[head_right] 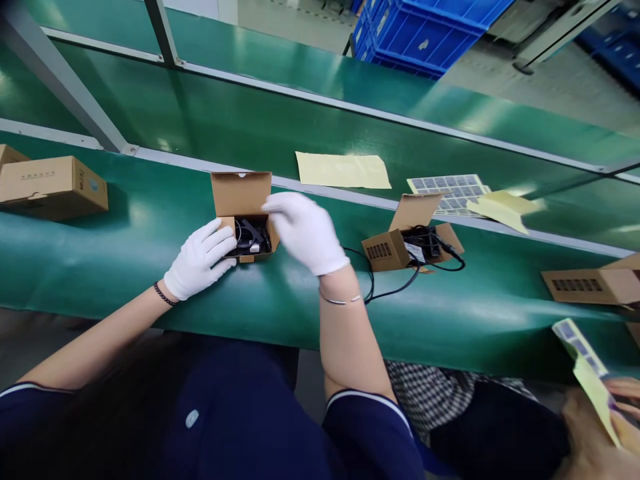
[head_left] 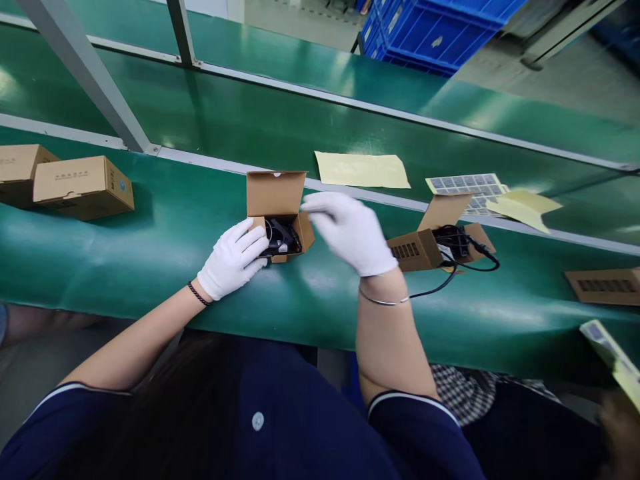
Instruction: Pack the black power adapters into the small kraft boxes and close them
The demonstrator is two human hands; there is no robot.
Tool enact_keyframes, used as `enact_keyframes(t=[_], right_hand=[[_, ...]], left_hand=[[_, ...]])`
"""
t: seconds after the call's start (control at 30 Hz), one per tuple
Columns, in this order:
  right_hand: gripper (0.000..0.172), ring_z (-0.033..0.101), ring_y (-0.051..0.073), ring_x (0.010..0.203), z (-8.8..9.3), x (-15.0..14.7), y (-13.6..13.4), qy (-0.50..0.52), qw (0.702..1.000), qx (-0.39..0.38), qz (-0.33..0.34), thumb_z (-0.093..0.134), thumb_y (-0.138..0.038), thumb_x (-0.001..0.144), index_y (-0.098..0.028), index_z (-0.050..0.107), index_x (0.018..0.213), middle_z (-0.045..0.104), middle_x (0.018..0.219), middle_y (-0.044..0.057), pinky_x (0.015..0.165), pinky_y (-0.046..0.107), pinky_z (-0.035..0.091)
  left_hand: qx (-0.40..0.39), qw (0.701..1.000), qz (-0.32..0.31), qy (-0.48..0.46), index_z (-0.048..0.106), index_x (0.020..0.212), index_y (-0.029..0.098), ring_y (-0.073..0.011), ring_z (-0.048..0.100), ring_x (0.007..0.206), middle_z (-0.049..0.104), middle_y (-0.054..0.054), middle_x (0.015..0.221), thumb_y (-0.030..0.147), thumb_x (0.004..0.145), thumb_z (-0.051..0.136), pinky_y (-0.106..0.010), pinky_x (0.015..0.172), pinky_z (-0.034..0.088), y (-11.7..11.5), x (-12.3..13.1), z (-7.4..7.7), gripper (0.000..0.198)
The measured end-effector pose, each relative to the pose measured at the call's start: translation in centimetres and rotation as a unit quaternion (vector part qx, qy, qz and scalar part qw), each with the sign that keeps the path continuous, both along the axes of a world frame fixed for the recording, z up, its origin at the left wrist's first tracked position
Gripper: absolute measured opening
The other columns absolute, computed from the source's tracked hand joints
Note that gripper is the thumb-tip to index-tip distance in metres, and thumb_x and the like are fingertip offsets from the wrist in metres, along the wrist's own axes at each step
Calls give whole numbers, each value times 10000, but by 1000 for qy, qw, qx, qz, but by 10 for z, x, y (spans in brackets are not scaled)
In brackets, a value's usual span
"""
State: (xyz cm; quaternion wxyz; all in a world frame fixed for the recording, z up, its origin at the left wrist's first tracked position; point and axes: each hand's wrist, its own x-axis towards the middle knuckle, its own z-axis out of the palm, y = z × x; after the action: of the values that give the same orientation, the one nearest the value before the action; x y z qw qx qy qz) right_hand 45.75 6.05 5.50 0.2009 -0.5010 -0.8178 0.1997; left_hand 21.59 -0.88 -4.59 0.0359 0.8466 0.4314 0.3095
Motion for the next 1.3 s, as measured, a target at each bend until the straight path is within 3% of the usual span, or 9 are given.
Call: enact_keyframes(t=[0.07, 0.2, 0.33, 0.4, 0.5, 0.7, 0.87, 1.03, 1.3], right_hand=[[442, 702, 238, 1009, -18, 21, 11, 118, 990, -50, -59, 617, -375, 952, -212, 664, 1360, 692, 1394, 118, 932, 421, 567], [923, 710, 245, 1016, -77, 7, 20, 310, 931, -193, 5, 869, -568, 719, -272, 515, 1518, 617, 1505, 132, 908, 422, 610], [488, 663, 289, 1230, -114, -16, 15, 395, 914, -90, -24, 805, -646, 767, -261, 737, 1060, 723, 1326, 76, 1102, 489, 525], [402, 653, 290, 1268, -117, -11, 11, 373, 926, -55, -12, 674, -660, 887, -269, 749, 937, 729, 1323, 64, 1144, 513, 490], [466, 605, 276, 1356, -112, 5, 4, 317, 947, 2, 53, 440, -629, 1031, -306, 759, 1138, 682, 1427, 50, 1203, 538, 434], [395, 562, 308, 1412, -122, 6, -5, 218, 952, 186, 105, 630, -560, 978, -302, 693, 1270, 712, 1353, 89, 1176, 609, 464], [377, 573, 274, 1395, -142, 11, -5, 151, 956, 223, 118, 520, -578, 1028, -315, 717, 1211, 710, 1322, 73, 1186, 554, 473], [512, 623, 307, 1270, -140, 12, -9, 38, 957, 251, 137, 596, -741, 915, -298, 732, 1131, 710, 1272, 92, 1076, 528, 526], [257, 628, 251, 1201, -121, -8, -26, -27, 933, 301, 196, 564, -453, 1039, -279, 715, 1153, 743, 1164, 82, 979, 434, 497]], left_hand=[[0, 999, -39, -3, 664, 1257, 228, -285, 577, 1356, 711, -92, 1281, 255, 993, 576, -554, 1177, 495, 9, -2, 3, 280], [10, 995, -93, -44, 682, 1228, 238, -278, 592, 1344, 722, -91, 1298, 210, 1003, 548, -593, 1181, 481, 21, -3, -4, 263], [-33, 979, -58, -194, 687, 1225, 251, -256, 666, 1267, 745, -88, 1254, 255, 1017, 587, -563, 1171, 496, 10, -1, -18, 231], [-63, 947, -4, -314, 580, 1406, 244, -263, 694, 1222, 759, -102, 1179, 397, 986, 672, -522, 1114, 550, 0, 2, -23, 456], [-89, 922, 44, -375, 421, 1563, 246, -245, 735, 1084, 765, -80, 1088, 530, 922, 740, -460, 1009, 611, -8, 4, -23, 770], [-3, 963, 120, -241, 722, 1160, 261, -211, 702, 1107, 713, -52, 1139, 432, 957, 723, -417, 972, 619, -2, 0, -20, 265], [41, 982, 78, -170, 652, 1247, 302, -276, 528, 1444, 534, -81, 1529, 443, 945, 739, -531, 1123, 550, -5, -10, -33, 344], [70, 994, 9, -79, 611, 1232, 357, -252, 549, 1434, 678, -9, 1380, 336, 934, 749, -563, 1182, 504, 1, -16, -39, 329], [90, 991, -4, -99, 559, 1253, 329, -256, 597, 1380, 665, -20, 1376, 413, 923, 769, -574, 1168, 526, 5, -13, -32, 400]])
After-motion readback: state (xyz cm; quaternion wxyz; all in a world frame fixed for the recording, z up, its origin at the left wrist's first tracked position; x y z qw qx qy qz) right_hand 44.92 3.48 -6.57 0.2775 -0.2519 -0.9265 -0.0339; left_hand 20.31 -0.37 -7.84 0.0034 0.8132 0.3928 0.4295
